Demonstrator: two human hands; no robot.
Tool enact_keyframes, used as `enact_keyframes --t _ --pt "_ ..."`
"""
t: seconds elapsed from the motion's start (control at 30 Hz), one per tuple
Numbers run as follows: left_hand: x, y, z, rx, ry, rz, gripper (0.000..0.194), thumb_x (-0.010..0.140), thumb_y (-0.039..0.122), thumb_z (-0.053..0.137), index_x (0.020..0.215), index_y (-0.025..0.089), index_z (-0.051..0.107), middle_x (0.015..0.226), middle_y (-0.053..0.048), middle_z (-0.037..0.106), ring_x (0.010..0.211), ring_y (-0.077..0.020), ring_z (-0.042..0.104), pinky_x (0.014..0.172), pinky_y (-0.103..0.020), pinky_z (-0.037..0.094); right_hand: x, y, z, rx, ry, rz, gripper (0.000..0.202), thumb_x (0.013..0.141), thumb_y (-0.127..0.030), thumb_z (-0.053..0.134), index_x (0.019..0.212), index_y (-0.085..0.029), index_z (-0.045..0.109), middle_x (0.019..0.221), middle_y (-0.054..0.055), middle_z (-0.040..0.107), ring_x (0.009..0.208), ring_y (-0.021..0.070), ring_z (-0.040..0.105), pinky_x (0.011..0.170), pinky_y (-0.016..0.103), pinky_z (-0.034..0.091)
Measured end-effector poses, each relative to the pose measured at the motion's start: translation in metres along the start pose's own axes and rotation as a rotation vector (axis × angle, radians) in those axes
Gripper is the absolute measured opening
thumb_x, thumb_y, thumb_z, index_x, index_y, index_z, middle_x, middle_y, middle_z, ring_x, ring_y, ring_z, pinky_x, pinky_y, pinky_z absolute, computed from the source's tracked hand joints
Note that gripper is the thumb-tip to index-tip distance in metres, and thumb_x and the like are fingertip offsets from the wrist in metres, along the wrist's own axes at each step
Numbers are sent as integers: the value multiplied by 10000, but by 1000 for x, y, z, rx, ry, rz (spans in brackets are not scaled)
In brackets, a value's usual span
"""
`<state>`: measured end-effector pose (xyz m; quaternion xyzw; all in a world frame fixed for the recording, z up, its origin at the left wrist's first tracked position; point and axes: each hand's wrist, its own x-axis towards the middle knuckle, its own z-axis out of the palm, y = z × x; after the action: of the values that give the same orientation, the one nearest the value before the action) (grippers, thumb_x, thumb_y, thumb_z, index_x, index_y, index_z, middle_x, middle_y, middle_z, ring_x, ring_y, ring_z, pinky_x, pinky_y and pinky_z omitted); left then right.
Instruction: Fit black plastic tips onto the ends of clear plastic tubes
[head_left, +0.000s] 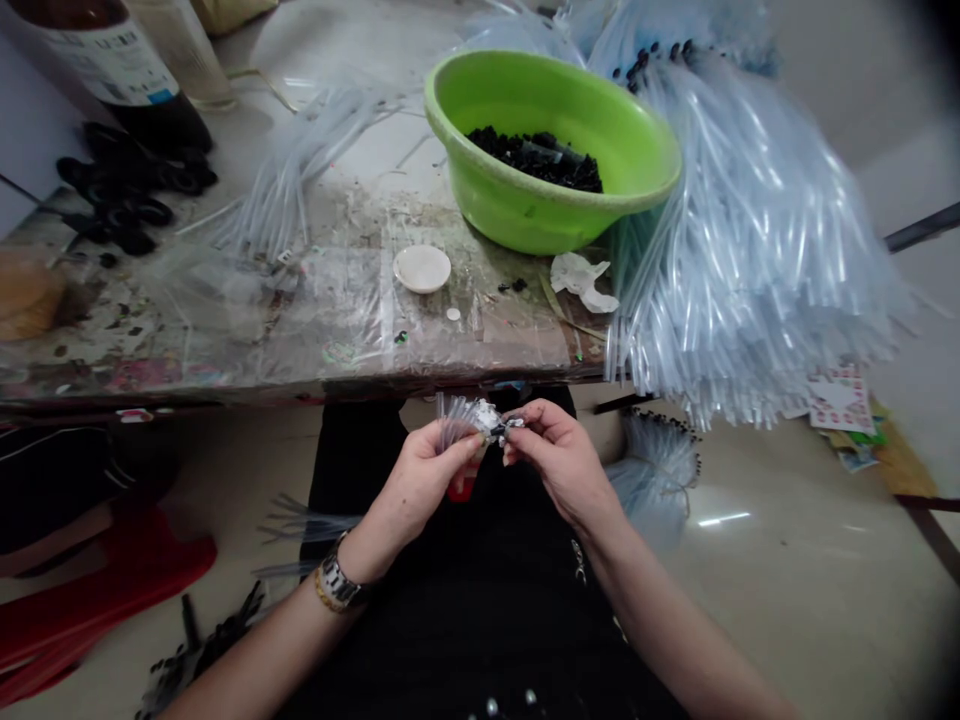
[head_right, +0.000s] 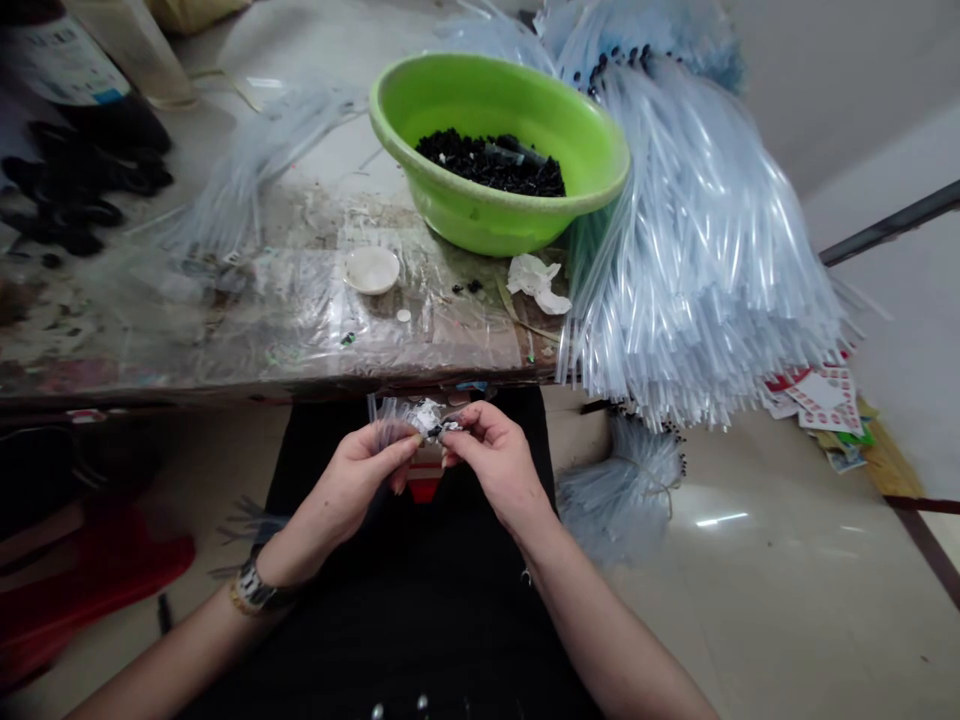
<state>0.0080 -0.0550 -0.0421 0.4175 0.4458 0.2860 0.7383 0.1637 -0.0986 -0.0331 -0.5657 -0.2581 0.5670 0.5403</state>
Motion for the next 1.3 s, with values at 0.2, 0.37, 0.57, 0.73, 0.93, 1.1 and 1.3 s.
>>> enact_keyframes --t 0.2,0.37,0.57,0.73,0.93,1.1,1.3 --pt "-3 -1 -1 53 -71 -13 155 770 281 648 777 126 641 533 37 537 429 -57 399 452 -197 307 0 2 1 129 -11 54 239 635 -260 787 674 -173 568 661 -46 607 513 60 545 529 187 485" --pt "-3 -3 -3 62 -131 -16 169 788 305 640 774 137 621 527 44 526 433 -58 394 462 -201 290 2 8 -2 304 -71 151 284 627 -284 807 690 -187 547 618 -54 596 487 62 537 505 181 487" --pt "-2 -1 -3 5 -121 -11 174 806 294 626 729 142 594 452 62 487 420 -57 392 488 -202 313 9 16 -4 275 33 106 290 643 -289 795 705 -188 531 598 -69 563 477 50 507 494 167 479" --pt "-2 -2 -4 -25 -98 -8 165 807 294 623 745 143 595 458 58 512 400 -51 401 483 -191 339 11 10 -10 173 108 35 279 640 -286 785 790 -196 568 639 -68 580 516 53 531 545 178 510" --pt "-1 2 -6 -25 -19 -34 191 778 300 655 876 141 615 614 11 644 425 -53 468 490 -190 378 8 -2 -17 38 82 -56 223 682 -257 736 851 -195 606 783 -28 633 629 83 580 594 217 543" --pt "1 3 -6 -7 11 -27 239 761 322 659 906 137 615 652 -6 676 415 -59 469 494 -209 376 7 -28 -25 -105 121 -217 167 719 -230 700 860 -209 615 750 -35 626 609 89 583 583 223 528" --pt "0 4 -4 -9 40 -38 316 747 351 659 965 130 600 646 -14 688 415 -64 455 570 -241 414 9 -57 -43 -214 295 -488 101 762 -213 678 835 -214 608 750 -46 603 597 75 580 599 217 506"
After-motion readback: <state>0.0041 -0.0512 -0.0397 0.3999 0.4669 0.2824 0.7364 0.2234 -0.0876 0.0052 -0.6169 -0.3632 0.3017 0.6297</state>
